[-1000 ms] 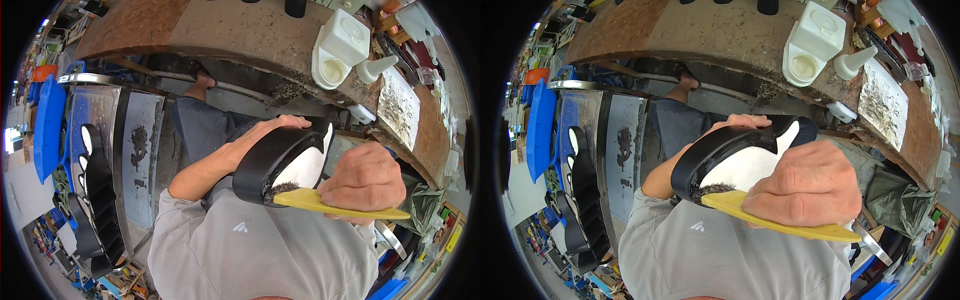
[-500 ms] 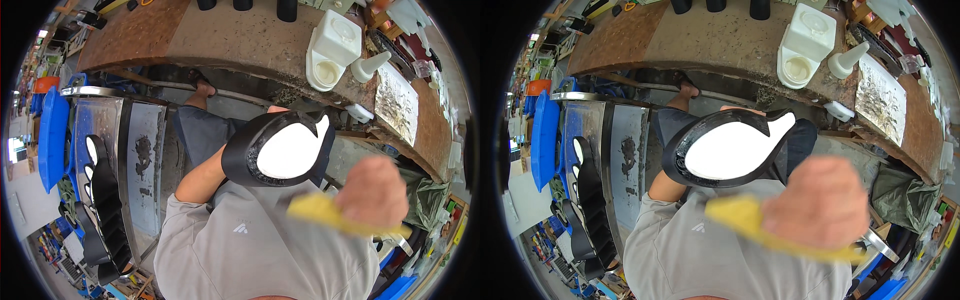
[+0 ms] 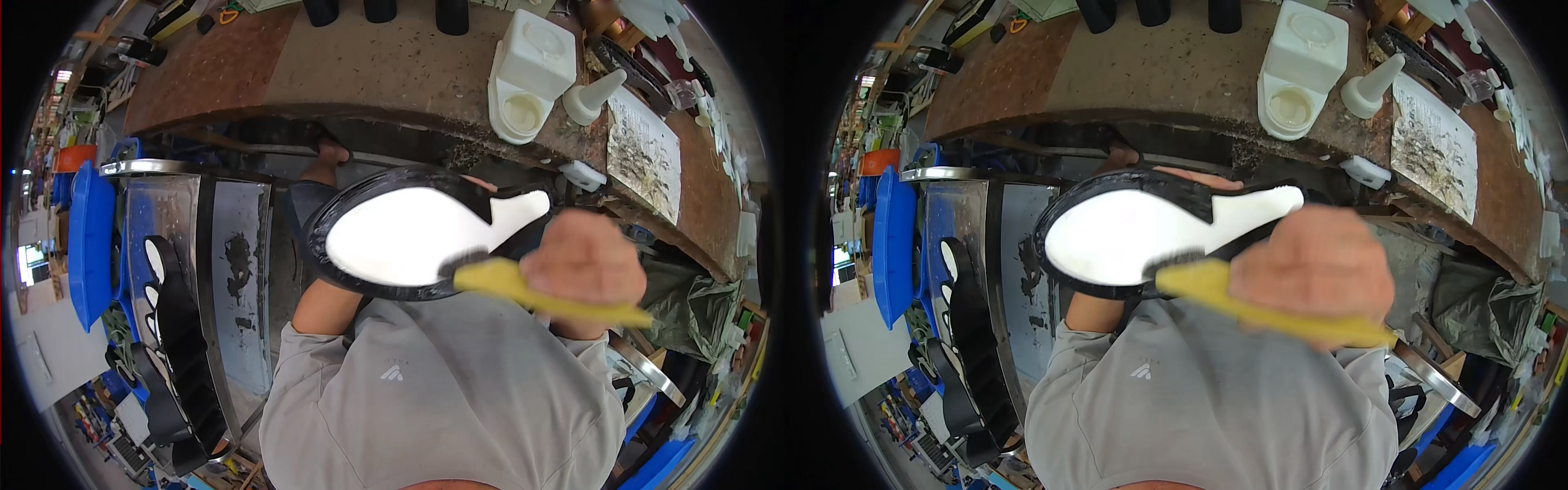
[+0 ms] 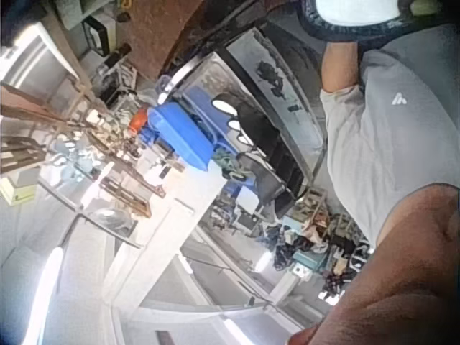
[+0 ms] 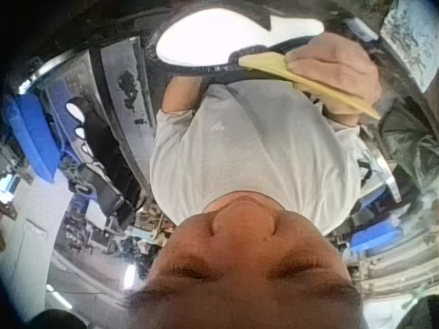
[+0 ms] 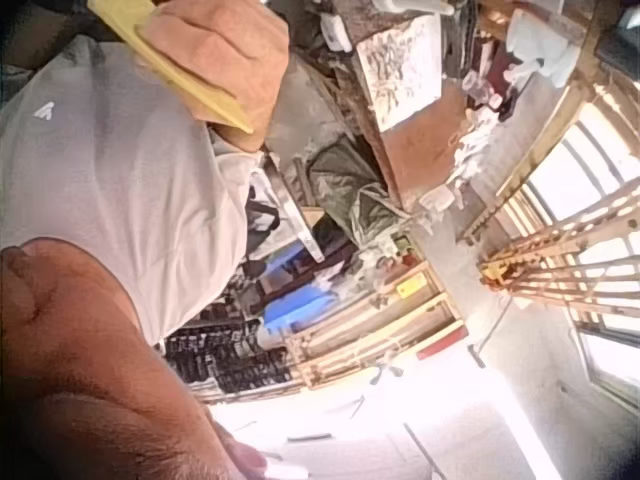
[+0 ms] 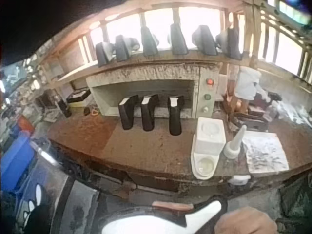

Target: The person is applying glue to the edges of shoe soles using a yellow spreader tool.

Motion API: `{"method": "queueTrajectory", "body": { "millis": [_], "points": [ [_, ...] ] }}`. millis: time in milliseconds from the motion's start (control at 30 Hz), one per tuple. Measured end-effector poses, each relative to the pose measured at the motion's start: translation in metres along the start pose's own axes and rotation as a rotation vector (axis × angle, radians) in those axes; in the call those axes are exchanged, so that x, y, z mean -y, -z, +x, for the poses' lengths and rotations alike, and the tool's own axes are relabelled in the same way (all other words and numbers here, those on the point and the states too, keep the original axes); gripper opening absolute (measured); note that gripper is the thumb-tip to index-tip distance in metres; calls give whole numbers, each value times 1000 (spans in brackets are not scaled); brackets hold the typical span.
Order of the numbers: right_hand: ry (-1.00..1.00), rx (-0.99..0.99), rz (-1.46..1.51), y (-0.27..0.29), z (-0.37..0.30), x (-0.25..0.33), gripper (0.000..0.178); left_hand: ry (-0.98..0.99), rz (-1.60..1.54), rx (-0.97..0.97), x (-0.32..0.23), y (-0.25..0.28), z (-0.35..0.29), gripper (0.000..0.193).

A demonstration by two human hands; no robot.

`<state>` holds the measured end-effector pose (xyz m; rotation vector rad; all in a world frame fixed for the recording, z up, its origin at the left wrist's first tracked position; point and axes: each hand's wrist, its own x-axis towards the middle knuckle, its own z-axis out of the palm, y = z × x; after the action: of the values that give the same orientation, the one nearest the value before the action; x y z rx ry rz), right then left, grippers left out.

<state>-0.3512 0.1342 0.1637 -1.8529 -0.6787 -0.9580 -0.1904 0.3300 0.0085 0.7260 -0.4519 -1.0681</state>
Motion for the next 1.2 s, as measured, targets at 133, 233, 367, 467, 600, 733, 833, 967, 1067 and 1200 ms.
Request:
{"method": "queueTrajectory", "body": {
  "millis": [133, 233, 367, 467, 600, 733, 833, 967, 1067, 1200],
  "points": [
    [2, -134, 78, -1, 7, 5, 19, 17, -95, -57, 5, 19, -7, 58],
    [-278, -142, -94, -2, 5, 3, 14, 25, -137, -74, 4, 29, -7, 59],
    [-134, -64, 113, 1, -10, -4, 20, -2, 49, -18, -6, 24, -6, 60],
    [-299, -222, 153, 3, -25, -4, 18, -244, 697, 97, -21, 9, -2, 75],
    [-759, -863, 80, 25, -43, -25, 8, -129, 334, -4, -50, -5, 19, 83],
    [-919, -604, -249, 36, -65, -86, 13, -278, 87, -177, -61, -7, 33, 81],
    [-870, -513, -404, 32, -85, -108, 12, -191, 4, -89, -46, -3, 39, 79],
    [-938, -392, -525, 29, -95, -116, 12, -110, 10, -180, -15, 5, 42, 80],
    [-960, -368, -528, 28, -93, -121, 13, -84, 154, -212, -2, 14, 45, 80],
    [-1039, -430, -381, 31, -96, -125, 15, -84, 235, -218, 9, 28, 50, 80]
  ]
}}
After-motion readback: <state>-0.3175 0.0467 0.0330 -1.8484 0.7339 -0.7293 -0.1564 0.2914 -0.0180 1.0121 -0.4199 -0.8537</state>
